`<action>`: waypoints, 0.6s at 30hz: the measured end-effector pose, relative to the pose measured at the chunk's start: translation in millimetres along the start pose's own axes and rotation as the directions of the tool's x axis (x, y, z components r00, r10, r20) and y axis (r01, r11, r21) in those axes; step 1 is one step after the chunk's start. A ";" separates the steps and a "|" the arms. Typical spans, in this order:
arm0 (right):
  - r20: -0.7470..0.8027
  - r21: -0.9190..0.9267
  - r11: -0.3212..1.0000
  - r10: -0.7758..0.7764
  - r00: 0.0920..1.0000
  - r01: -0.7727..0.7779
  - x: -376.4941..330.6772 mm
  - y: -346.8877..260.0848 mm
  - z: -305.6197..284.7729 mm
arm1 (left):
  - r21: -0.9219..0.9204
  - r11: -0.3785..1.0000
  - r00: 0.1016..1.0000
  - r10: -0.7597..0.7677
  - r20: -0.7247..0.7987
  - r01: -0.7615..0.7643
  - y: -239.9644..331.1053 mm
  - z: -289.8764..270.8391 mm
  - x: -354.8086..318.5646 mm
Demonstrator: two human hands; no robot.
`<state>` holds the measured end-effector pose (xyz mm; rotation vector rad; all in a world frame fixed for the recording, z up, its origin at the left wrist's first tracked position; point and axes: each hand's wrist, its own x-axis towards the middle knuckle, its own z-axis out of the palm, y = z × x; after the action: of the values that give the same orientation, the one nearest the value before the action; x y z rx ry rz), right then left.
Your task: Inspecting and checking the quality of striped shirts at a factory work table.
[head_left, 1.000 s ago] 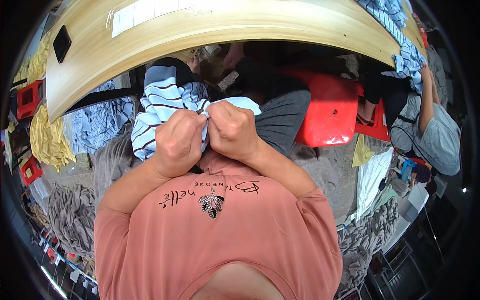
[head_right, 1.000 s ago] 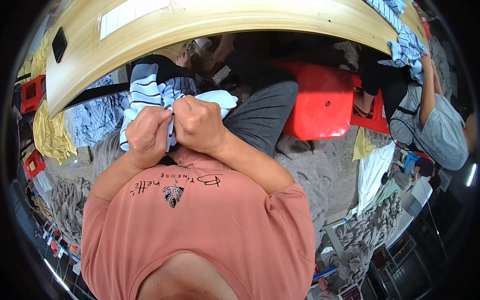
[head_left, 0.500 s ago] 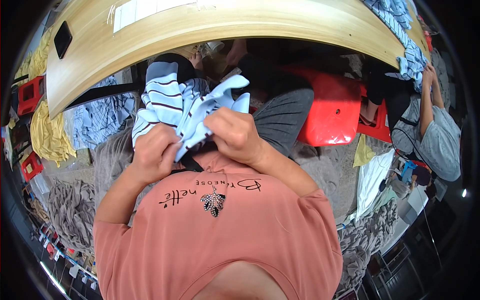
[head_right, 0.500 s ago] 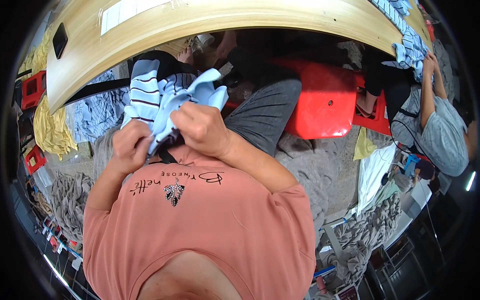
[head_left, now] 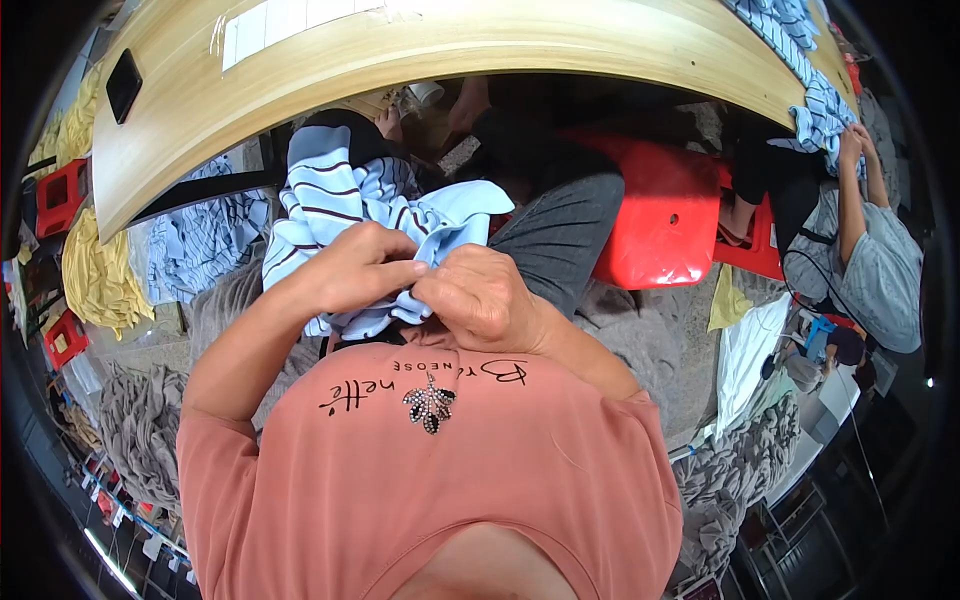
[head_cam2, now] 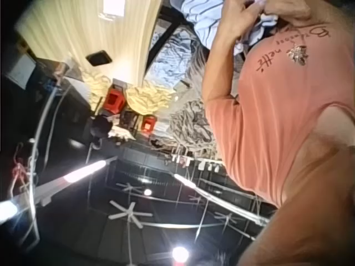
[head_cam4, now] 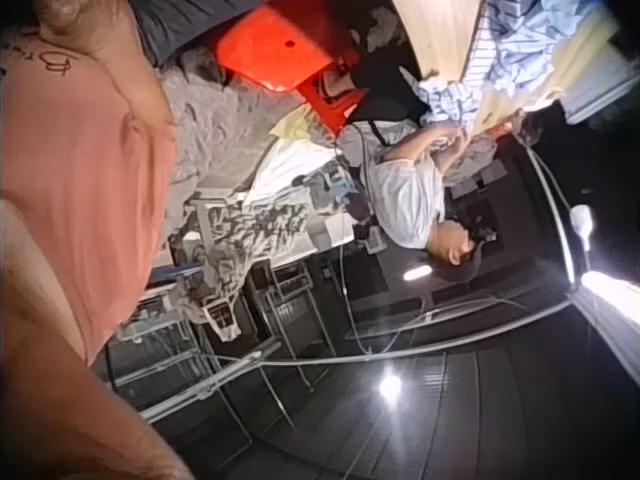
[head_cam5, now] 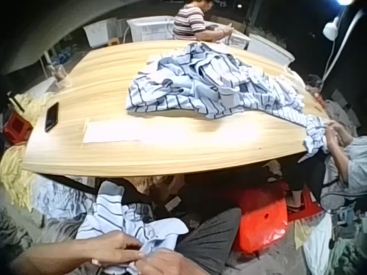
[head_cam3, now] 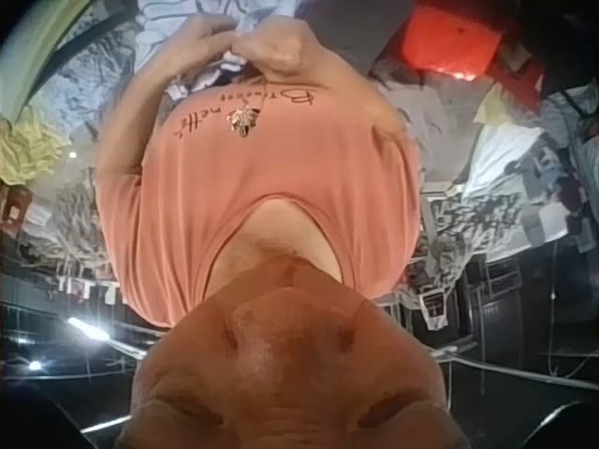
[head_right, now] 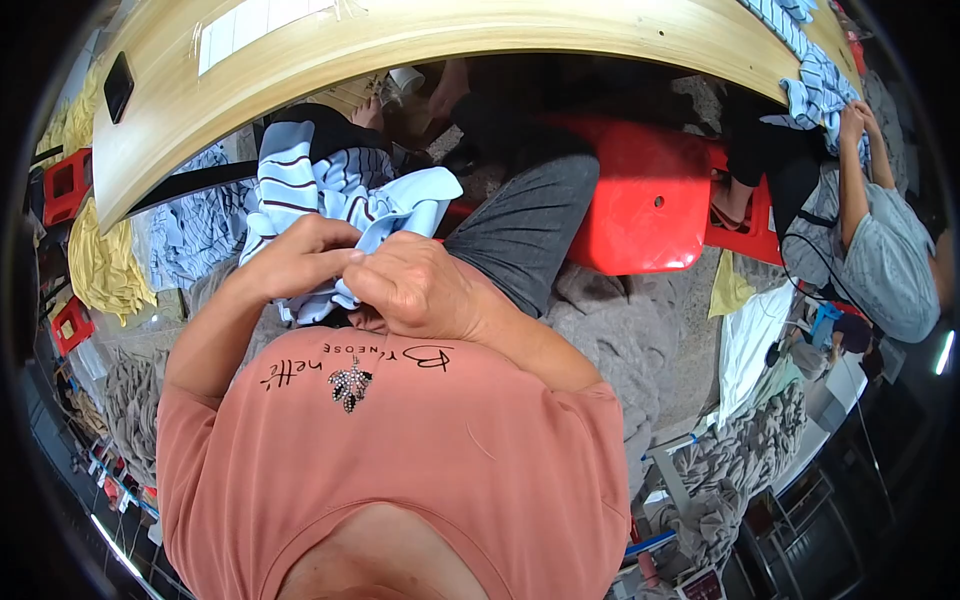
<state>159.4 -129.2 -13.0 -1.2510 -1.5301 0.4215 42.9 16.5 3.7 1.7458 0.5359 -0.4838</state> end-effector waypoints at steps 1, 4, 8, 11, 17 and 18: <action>0.049 -0.016 1.000 0.002 0.999 -0.001 -1.4 0.0 -1.5 | 0.050 0.998 0.999 0.048 -0.026 -0.047 -0.3 5.2 2.9; 0.124 -0.015 1.000 0.013 0.992 -0.011 -2.4 -0.1 -3.9 | 0.335 0.939 0.993 0.107 -0.058 -0.081 -0.9 14.3 8.8; 0.156 -0.016 0.999 0.036 0.987 -0.034 -0.7 -0.9 -5.9 | -0.067 0.996 0.922 0.034 -0.385 -0.065 6.5 18.1 4.0; 0.176 -0.002 0.999 0.053 0.983 -0.054 0.1 -0.8 -5.9 | -0.211 0.965 0.887 0.040 -0.459 -0.153 17.7 20.2 -3.4; 0.077 0.046 0.996 -0.085 0.993 0.082 0.6 5.0 -4.6 | -0.560 0.785 0.870 -0.058 -0.490 -0.264 28.5 23.7 -6.4; 0.098 0.036 0.995 -0.097 0.990 0.094 0.8 5.5 -4.3 | -0.497 0.826 0.846 -0.047 -0.531 -0.266 28.1 24.1 -6.2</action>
<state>165.8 -127.8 -15.3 -1.1414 -1.6546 0.4495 53.3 -13.3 23.8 1.3055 0.8559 0.2538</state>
